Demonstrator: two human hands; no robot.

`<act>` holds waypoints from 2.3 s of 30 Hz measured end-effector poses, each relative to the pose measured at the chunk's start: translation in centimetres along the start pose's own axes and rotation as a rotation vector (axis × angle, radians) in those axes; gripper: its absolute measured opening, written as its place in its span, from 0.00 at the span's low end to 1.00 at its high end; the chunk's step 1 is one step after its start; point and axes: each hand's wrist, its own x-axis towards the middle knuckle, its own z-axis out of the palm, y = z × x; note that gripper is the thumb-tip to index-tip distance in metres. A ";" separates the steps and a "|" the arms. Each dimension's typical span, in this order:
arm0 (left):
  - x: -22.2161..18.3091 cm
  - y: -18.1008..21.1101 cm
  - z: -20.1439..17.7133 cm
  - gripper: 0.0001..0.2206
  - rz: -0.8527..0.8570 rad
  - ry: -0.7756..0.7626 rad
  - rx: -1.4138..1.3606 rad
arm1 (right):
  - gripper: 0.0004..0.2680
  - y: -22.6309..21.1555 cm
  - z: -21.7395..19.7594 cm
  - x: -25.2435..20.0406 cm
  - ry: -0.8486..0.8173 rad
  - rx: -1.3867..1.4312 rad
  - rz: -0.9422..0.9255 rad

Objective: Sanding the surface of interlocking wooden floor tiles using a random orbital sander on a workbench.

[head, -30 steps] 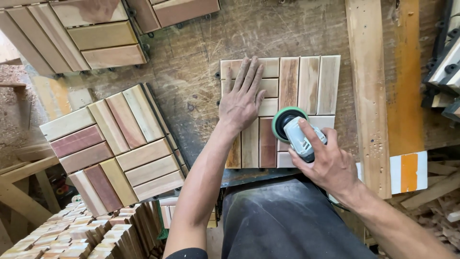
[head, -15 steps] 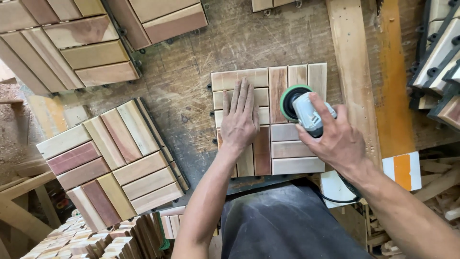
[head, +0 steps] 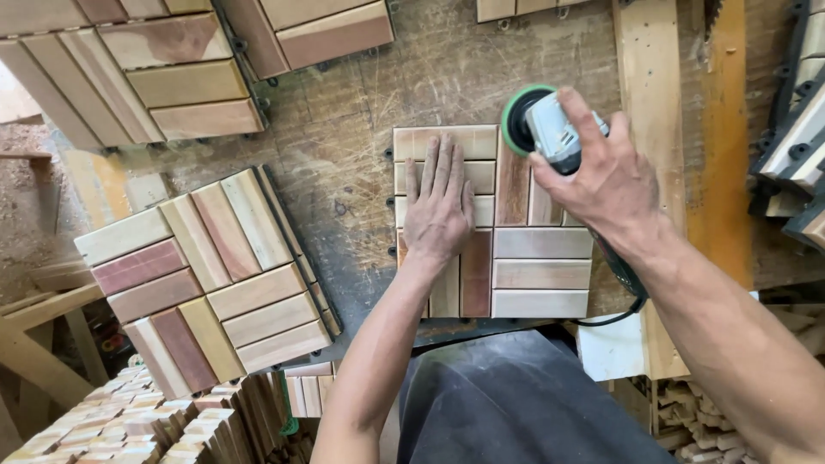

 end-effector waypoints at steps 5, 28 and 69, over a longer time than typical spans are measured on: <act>-0.5 0.0 1.5 0.24 -0.048 0.032 -0.059 | 0.28 -1.6 1.7 -6.3 0.009 0.077 0.057; 4.9 0.6 0.8 0.31 0.295 -0.255 -0.025 | 0.28 5.2 -0.7 -5.9 0.003 0.026 0.101; 4.6 0.2 1.1 0.32 0.315 -0.225 0.006 | 0.34 -5.5 3.9 -21.9 0.016 -0.090 0.156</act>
